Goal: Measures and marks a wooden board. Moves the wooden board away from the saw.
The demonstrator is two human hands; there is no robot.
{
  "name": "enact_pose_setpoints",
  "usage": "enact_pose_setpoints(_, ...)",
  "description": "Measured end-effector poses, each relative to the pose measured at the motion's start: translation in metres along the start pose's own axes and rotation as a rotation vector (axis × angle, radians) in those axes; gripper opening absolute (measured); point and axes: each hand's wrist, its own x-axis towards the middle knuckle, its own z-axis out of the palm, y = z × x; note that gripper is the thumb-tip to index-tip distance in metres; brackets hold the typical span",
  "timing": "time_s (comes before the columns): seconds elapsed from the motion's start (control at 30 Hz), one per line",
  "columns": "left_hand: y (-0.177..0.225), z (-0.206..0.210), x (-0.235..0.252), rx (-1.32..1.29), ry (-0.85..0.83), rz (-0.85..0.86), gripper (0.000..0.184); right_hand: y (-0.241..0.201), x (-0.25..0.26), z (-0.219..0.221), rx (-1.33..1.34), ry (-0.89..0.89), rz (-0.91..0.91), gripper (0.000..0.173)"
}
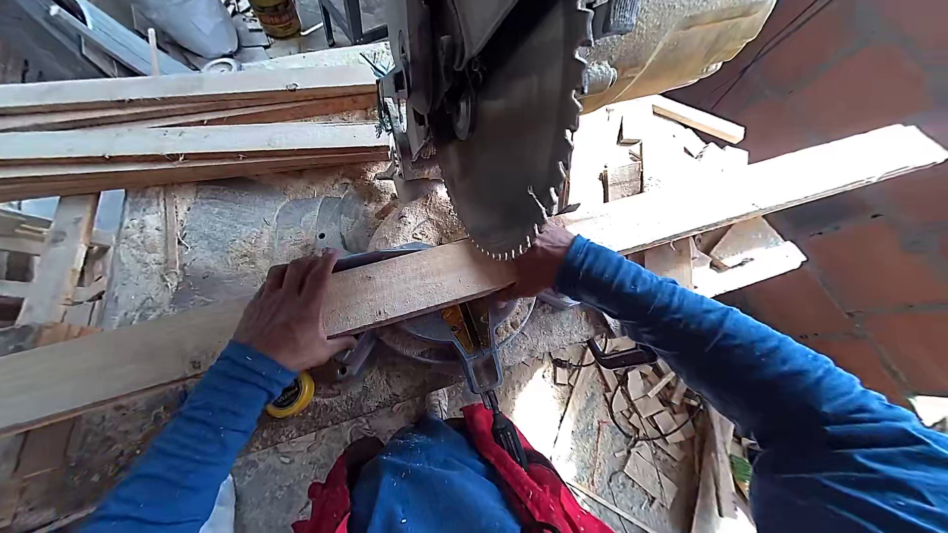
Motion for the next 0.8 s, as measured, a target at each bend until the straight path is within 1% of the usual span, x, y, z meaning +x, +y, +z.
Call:
enact_pose_setpoints(0.1, -0.003, -0.002, 0.002, -0.02, -0.007, 0.017, 0.132, 0.001, 0.0, 0.002, 0.013, -0.013, 0.021, 0.118)
enact_pose_setpoints(0.2, -0.005, -0.002, 0.002, -0.011, -0.006, 0.036, 0.131, 0.004, -0.001, 0.005, -0.002, 0.02, -0.005, 0.116)
enact_pose_setpoints(0.33, -0.006, 0.003, -0.003, -0.027, 0.07, 0.051, 0.13, 0.006, -0.003, 0.007, 0.006, 0.049, -0.028, 0.119)
enact_pose_setpoints(0.47, -0.004, 0.003, -0.005, -0.001, 0.064, -0.04, 0.139, 0.013, -0.001, 0.013, 0.033, 0.14, -0.088, 0.121)
enact_pose_setpoints(0.57, -0.003, -0.002, -0.007, -0.031, 0.05, -0.032, 0.141, 0.01, -0.001, 0.013, 0.049, 0.145, -0.09, 0.124)
enact_pose_setpoints(0.63, -0.007, -0.006, -0.011, -0.056, 0.028, -0.042, 0.147, 0.008, 0.0, 0.013, 0.055, 0.142, -0.087, 0.127)
enact_pose_setpoints(0.7, -0.017, -0.012, -0.023, -0.024, 0.021, -0.064, 0.15, 0.006, -0.001, 0.015, 0.054, 0.141, -0.057, 0.131)
enact_pose_setpoints(0.8, -0.052, -0.019, -0.051, 0.102, -0.015, -0.111, 0.139, -0.005, -0.007, 0.023, 0.026, 0.191, 0.002, 0.135)
